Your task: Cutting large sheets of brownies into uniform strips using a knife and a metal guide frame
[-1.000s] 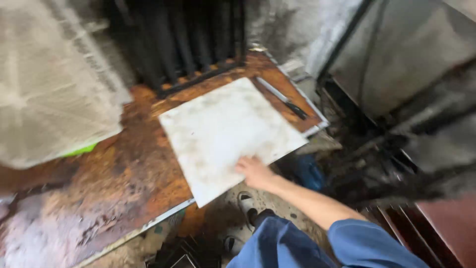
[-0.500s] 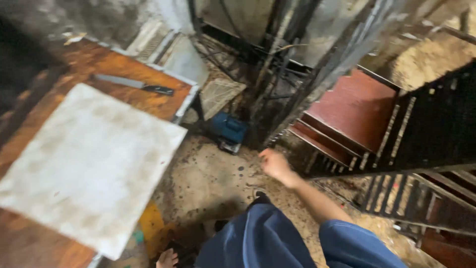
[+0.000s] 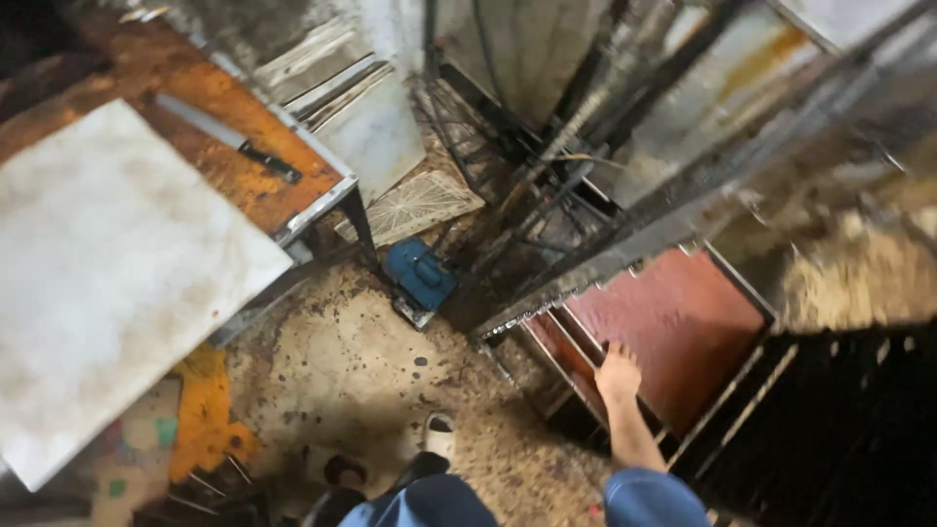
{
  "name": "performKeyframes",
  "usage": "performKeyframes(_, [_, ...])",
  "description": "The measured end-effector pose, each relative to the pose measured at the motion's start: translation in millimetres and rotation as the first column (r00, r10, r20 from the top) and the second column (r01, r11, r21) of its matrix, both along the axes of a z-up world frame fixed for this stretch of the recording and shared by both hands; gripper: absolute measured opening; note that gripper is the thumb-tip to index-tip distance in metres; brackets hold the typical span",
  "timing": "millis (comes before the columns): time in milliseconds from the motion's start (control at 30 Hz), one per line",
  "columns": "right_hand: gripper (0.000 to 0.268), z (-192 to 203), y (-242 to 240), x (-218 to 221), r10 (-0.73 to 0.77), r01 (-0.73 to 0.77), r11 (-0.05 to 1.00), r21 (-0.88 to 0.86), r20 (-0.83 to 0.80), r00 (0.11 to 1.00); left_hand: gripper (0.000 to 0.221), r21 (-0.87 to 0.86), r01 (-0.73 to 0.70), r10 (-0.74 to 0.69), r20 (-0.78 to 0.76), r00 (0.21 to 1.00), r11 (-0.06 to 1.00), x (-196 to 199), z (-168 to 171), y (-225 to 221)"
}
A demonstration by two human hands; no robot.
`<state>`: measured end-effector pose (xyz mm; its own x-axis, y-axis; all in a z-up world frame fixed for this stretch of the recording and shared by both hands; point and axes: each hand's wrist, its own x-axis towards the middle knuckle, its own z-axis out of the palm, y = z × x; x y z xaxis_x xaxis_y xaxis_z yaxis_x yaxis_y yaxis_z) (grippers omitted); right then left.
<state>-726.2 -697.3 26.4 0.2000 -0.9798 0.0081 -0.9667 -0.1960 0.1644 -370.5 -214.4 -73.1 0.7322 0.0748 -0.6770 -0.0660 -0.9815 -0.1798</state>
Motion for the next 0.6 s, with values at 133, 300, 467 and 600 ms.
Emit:
performKeyframes(133, [0.048, 9, 19, 12, 0.049, -0.044, 0.992, 0.115, -0.040, 0.998, 0.035, 0.253, 0.124, -0.135, 0.028, 0.990, 0.960, -6, 53, -37])
performKeyframes(300, [0.046, 0, 105, 36, 0.156, -0.133, 0.938, 0.320, -0.047, 0.987, 0.033, 0.013, -0.619, 0.592, -0.311, 0.744, 0.785, -26, 131, -62])
performKeyframes(467, [0.049, -9, 205, 56, 0.267, -0.291, 0.870, 0.399, 0.116, 0.957, 0.039, -0.040, -0.153, 0.148, -0.119, 0.982, 0.987, 53, 45, 55])
performKeyframes(600, [0.048, 118, 286, 136, -0.419, 0.126, 0.776, 0.618, 0.356, 0.835, 0.028, -0.671, -0.087, -0.039, -0.170, 0.985, 0.736, 160, 42, 162])
